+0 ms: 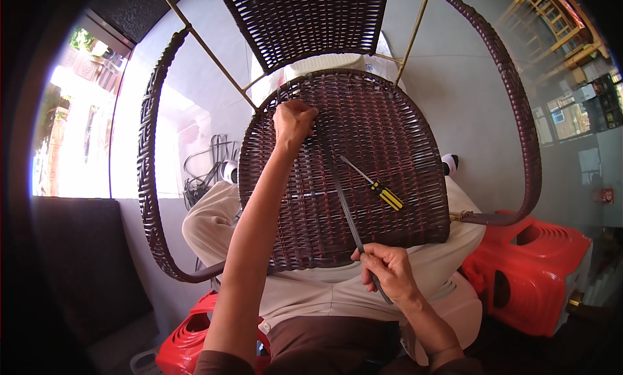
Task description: The person weaves replacement plastic strips into the back of a wicker chair using a screwdriver to create space between existing strands.
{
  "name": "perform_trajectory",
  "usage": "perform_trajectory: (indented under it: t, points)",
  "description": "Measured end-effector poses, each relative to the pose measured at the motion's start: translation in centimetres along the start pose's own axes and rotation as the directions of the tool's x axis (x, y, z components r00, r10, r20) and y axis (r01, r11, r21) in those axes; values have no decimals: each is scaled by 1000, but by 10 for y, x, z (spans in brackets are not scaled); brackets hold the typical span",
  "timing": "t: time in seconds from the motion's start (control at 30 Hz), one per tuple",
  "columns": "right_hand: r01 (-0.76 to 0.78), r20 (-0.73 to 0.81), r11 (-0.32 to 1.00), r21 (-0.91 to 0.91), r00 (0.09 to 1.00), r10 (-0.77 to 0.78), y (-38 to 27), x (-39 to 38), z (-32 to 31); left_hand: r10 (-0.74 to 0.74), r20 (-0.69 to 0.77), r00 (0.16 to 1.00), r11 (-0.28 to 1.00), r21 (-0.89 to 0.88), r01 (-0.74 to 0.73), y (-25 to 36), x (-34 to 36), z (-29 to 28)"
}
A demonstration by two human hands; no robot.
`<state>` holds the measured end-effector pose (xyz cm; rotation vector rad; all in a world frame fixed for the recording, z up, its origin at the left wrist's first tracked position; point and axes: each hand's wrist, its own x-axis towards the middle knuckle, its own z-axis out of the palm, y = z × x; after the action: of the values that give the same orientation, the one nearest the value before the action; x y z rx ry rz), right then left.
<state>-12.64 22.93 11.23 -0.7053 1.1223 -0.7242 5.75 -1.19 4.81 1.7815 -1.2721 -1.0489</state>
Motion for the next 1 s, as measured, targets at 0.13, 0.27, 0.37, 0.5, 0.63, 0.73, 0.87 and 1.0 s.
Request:
perform_trajectory:
  t: [0.13,0.27,0.37,0.5,0.63,0.73,0.87,1.0]
  points:
    - [7,-27,1000,25,1000,-6,15,-3,7,14,8,1000,998,-68,-14,-14,4,0]
    - [20,-30,1000,8,999,-20,17,-5,9,20,1,1000,997,-79,-20,-12,5,1]
    - [41,-22,999,10,999,-41,18,-6,12,-19,-4,1000,998,-67,18,-10,6,1]
    - [-47,-60,998,31,997,49,33,-7,5,16,-42,999,999,-31,-17,-13,1,5]
    - [-46,-65,997,66,997,50,35,-5,5,18,19,1000,972,-235,-13,-18,-1,1]
    - [-88,1,995,50,996,88,39,-4,9,105,-97,990,878,-457,-138,-23,-22,-2]
    - [-39,21,998,50,999,38,35,-5,13,-61,-65,996,864,-504,20,-28,-84,-6]
    - [48,31,998,-43,998,-47,26,-9,27,-178,210,961,801,-536,266,-30,-123,-1]
